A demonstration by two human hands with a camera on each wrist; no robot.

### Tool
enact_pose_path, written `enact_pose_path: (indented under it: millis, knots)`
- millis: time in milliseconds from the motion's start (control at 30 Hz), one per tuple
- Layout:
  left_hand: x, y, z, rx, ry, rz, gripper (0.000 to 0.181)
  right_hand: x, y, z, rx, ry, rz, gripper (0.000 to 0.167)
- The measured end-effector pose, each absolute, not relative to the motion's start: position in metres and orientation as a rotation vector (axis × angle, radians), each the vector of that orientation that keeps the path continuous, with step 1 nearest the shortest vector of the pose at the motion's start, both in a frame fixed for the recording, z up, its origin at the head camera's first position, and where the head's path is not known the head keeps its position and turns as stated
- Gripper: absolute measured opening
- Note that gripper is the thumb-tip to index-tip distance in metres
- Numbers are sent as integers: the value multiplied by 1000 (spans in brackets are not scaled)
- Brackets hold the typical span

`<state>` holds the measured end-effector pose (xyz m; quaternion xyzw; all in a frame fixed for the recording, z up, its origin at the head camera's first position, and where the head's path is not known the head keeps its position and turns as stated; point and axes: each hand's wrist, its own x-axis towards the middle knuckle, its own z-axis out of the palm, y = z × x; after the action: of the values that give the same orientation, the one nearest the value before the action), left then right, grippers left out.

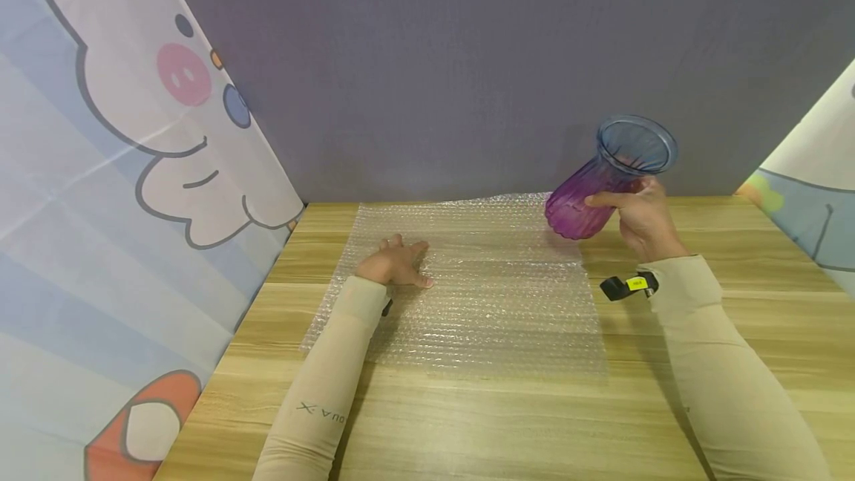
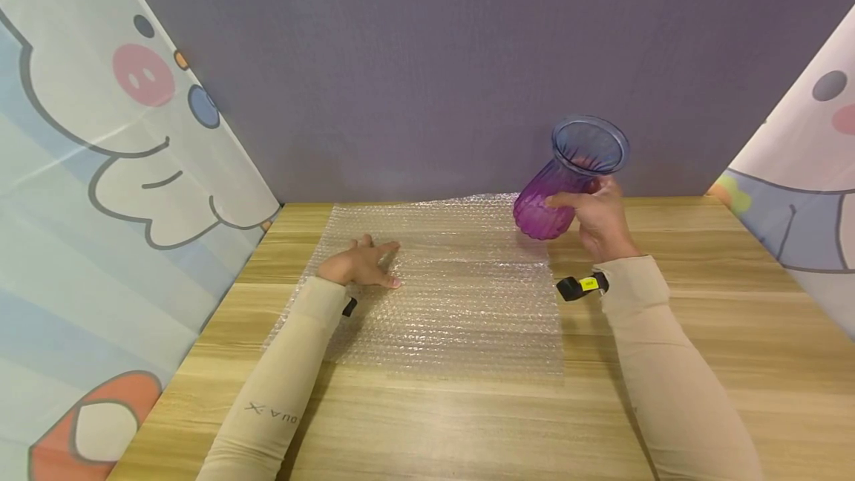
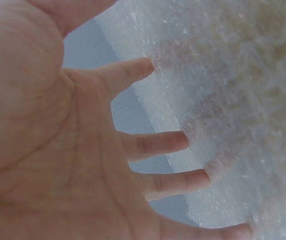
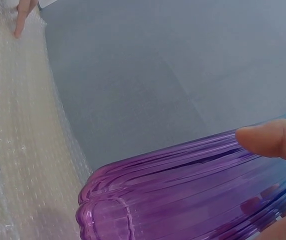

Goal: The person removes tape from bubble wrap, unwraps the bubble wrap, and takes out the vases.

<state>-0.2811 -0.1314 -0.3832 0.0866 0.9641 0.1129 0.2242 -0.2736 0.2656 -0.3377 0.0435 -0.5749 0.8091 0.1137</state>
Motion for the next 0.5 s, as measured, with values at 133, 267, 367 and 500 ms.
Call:
enact_pose_path:
  millis: [133,267,367,500]
  knots:
    - [-281,-131,-384,252,2665,304,98,-276,266,-339,138,-1668,2366,67]
    - [-281,-131,-384,270,2673,290,98,-277,268,-340,142,-1630,2374,67]
    - [-281,-131,-384,276,2679,282,98,-276,269,-341,157,-1579,2393,68]
    - [-281,-131,-384,283,2690,267,98,-277,271,-342,174,-1525,2415,69]
